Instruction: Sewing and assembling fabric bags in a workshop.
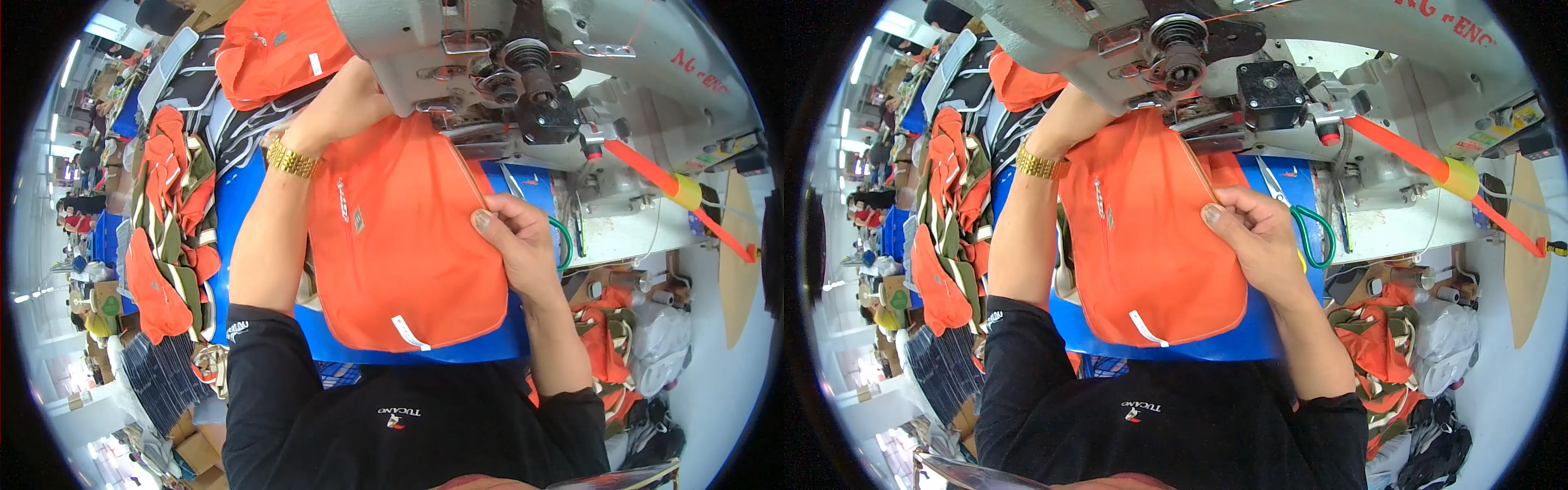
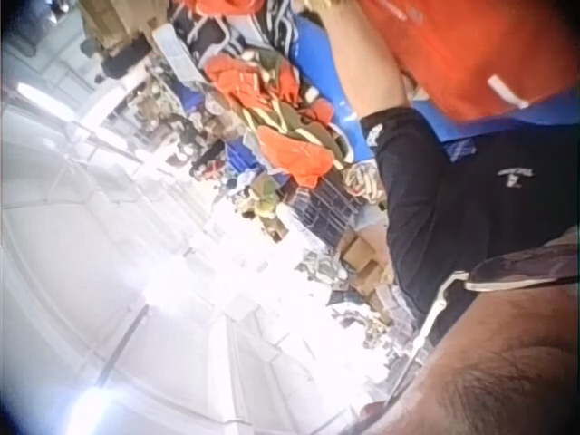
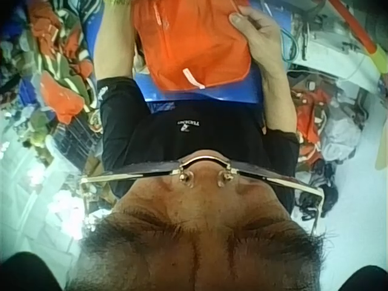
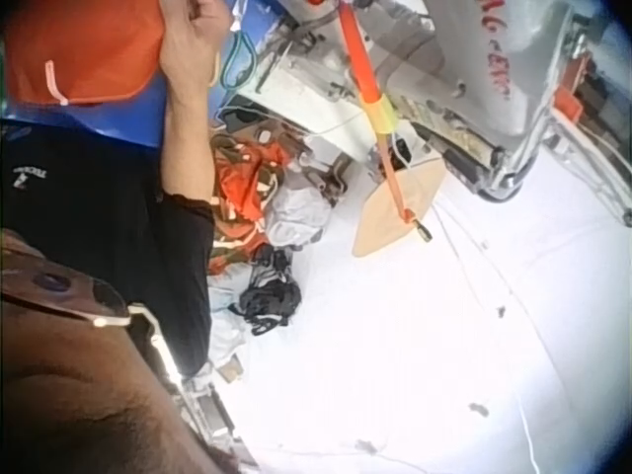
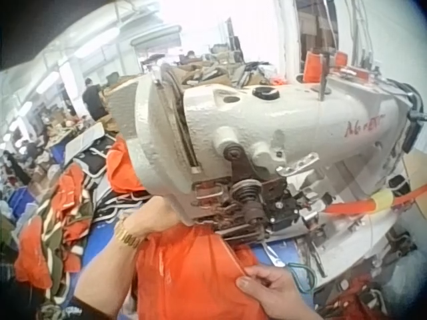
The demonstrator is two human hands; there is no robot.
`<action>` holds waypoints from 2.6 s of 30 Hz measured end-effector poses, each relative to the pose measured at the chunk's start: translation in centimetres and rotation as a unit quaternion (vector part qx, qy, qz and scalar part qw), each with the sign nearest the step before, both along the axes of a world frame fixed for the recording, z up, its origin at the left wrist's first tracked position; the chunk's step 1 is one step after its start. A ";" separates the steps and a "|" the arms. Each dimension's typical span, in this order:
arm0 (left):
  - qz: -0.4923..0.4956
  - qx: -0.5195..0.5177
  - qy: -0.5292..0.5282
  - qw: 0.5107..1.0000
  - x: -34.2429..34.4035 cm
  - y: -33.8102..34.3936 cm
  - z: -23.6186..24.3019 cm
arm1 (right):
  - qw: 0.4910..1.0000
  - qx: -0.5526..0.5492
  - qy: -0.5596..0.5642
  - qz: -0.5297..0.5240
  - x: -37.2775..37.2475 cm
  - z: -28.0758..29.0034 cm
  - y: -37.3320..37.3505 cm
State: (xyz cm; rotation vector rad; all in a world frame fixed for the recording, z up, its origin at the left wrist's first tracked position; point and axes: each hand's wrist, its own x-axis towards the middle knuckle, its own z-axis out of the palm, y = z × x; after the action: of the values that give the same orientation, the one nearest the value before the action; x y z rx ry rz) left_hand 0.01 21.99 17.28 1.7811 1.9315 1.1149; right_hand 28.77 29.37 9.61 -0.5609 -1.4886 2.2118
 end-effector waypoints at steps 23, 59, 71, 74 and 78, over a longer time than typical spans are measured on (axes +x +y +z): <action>0.095 0.112 0.131 0.981 18.8 -12.6 -4.4 | 0.998 0.042 0.026 -0.044 -3.9 0.1 0.1; 0.247 0.074 0.393 0.883 16.5 -6.4 -1.2 | 0.995 -0.037 0.052 0.082 0.2 -0.7 -3.3; 0.103 0.102 0.328 0.934 14.7 -7.9 0.9 | 0.991 0.094 -0.037 0.086 -0.9 0.3 -1.7; 0.095 0.051 0.338 0.935 15.1 -8.2 -0.3 | 0.994 -0.002 0.069 0.085 -1.0 0.2 -1.7; 0.102 0.072 0.331 0.935 15.0 -8.3 -1.4 | 0.993 0.010 0.045 0.113 -0.7 0.5 -1.6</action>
State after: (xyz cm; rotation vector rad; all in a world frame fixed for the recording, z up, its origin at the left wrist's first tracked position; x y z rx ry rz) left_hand 15.05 13.70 15.87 2.2916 2.5099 0.7783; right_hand 28.10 27.74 10.09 -0.2934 -1.5927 2.3540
